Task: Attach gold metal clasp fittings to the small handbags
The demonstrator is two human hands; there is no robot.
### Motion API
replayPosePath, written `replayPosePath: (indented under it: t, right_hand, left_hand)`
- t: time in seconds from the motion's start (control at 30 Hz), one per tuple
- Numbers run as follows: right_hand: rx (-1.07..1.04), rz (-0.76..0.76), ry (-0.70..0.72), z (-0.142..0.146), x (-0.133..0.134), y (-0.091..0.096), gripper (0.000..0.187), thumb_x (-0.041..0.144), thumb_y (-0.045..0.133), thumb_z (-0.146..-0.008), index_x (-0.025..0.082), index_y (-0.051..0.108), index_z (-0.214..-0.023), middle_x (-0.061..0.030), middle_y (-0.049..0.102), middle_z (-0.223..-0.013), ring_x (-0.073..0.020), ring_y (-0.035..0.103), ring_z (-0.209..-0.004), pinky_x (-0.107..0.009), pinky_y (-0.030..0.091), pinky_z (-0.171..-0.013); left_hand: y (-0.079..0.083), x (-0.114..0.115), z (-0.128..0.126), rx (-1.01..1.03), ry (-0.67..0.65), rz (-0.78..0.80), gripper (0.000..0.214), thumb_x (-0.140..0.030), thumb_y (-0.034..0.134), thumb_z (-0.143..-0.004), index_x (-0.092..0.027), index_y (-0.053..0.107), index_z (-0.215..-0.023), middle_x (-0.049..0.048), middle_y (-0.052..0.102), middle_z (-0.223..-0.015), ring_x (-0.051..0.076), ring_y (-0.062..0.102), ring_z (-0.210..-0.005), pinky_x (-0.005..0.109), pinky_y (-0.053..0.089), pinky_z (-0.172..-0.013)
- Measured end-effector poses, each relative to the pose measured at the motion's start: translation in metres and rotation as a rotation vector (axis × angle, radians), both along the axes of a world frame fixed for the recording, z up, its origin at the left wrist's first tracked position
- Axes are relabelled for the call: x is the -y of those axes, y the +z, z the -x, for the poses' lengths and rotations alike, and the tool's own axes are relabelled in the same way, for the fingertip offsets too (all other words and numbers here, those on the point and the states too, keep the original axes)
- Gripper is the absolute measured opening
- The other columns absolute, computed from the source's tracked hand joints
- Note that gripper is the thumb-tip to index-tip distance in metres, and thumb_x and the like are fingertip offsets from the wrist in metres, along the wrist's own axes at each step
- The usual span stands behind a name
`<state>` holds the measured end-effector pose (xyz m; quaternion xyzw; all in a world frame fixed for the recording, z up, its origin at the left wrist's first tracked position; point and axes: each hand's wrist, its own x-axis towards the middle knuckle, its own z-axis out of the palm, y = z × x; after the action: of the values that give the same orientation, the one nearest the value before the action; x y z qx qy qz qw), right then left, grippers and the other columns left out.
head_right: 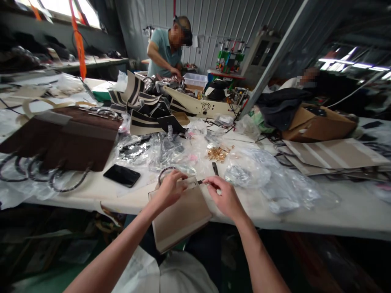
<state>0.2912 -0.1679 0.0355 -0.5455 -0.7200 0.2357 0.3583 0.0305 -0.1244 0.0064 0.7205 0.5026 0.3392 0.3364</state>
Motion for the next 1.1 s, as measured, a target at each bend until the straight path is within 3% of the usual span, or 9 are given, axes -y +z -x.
replayPosePath:
  t: [0.1, 0.2, 0.3, 0.43, 0.63, 0.87, 1.1]
  right_hand:
    - [0.104, -0.038, 0.172, 0.007, -0.006, 0.004, 0.029, 0.024, 0.054, -0.111, 0.024, 0.083, -0.110, -0.0081, 0.078, -0.112, -0.0244, 0.074, -0.104, -0.038, 0.061, -0.094]
    - [0.219, -0.087, 0.295, 0.013, -0.016, -0.001, 0.032, 0.019, 0.063, -0.107, 0.027, 0.081, -0.132, -0.0084, 0.076, -0.124, -0.0269, 0.071, -0.120, -0.044, 0.059, -0.111]
    - [0.330, -0.074, 0.402, 0.014, -0.033, -0.008, 0.043, 0.015, 0.073, -0.101, 0.028, 0.077, -0.142, -0.0082, 0.074, -0.132, -0.0287, 0.067, -0.130, -0.047, 0.057, -0.117]
    - [0.372, -0.035, 0.497, 0.016, -0.056, -0.010, 0.035, 0.013, 0.075, -0.101, 0.027, 0.080, -0.133, -0.0079, 0.074, -0.132, -0.0281, 0.066, -0.130, -0.046, 0.057, -0.116]
    - [0.383, 0.021, 0.568, 0.018, -0.071, -0.005, 0.023, 0.014, 0.075, -0.103, 0.026, 0.082, -0.121, -0.0064, 0.074, -0.122, -0.0258, 0.069, -0.124, -0.040, 0.058, -0.110]
    - [0.362, 0.033, 0.523, 0.015, -0.068, -0.018, 0.023, 0.013, 0.065, -0.107, 0.024, 0.077, -0.123, -0.0092, 0.072, -0.124, -0.0278, 0.066, -0.126, -0.044, 0.058, -0.113]
    - [0.321, -0.039, 0.501, 0.019, -0.060, -0.026, 0.026, 0.012, 0.056, -0.110, 0.023, 0.074, -0.125, -0.0113, 0.071, -0.122, -0.0303, 0.067, -0.120, -0.049, 0.061, -0.106]
  left_hand:
    - [-0.017, -0.008, -0.010, -0.038, -0.019, -0.023, 0.034, -0.011, 0.073, -0.089, -0.022, 0.084, -0.120, 0.0139, 0.073, -0.131, 0.036, 0.069, -0.124, 0.054, 0.053, -0.116]
    - [-0.028, -0.012, -0.012, -0.058, -0.042, -0.069, 0.043, -0.008, 0.070, -0.087, -0.026, 0.086, -0.122, 0.0122, 0.072, -0.132, 0.036, 0.066, -0.125, 0.055, 0.051, -0.118]
    - [-0.033, -0.015, -0.012, -0.056, -0.043, -0.071, 0.045, -0.006, 0.069, -0.083, -0.026, 0.085, -0.121, 0.0115, 0.072, -0.131, 0.036, 0.066, -0.124, 0.055, 0.051, -0.117]
    - [-0.035, -0.018, -0.012, 0.005, -0.006, -0.075, 0.051, -0.004, 0.070, -0.075, -0.021, 0.078, -0.123, 0.0120, 0.072, -0.129, 0.034, 0.066, -0.122, 0.050, 0.054, -0.112]
    - [-0.034, -0.022, -0.013, -0.028, -0.034, -0.063, 0.037, -0.006, 0.070, -0.074, -0.023, 0.075, -0.107, 0.0098, 0.071, -0.121, 0.033, 0.066, -0.114, 0.049, 0.055, -0.106]
    - [-0.038, -0.023, -0.016, -0.059, -0.045, -0.085, 0.035, -0.005, 0.067, -0.077, -0.025, 0.080, -0.103, 0.0095, 0.071, -0.117, 0.035, 0.065, -0.115, 0.052, 0.054, -0.108]
    - [-0.032, -0.019, -0.015, -0.038, -0.043, -0.059, 0.033, -0.005, 0.070, -0.079, -0.026, 0.083, -0.101, 0.0098, 0.072, -0.120, 0.036, 0.065, -0.115, 0.054, 0.054, -0.109]
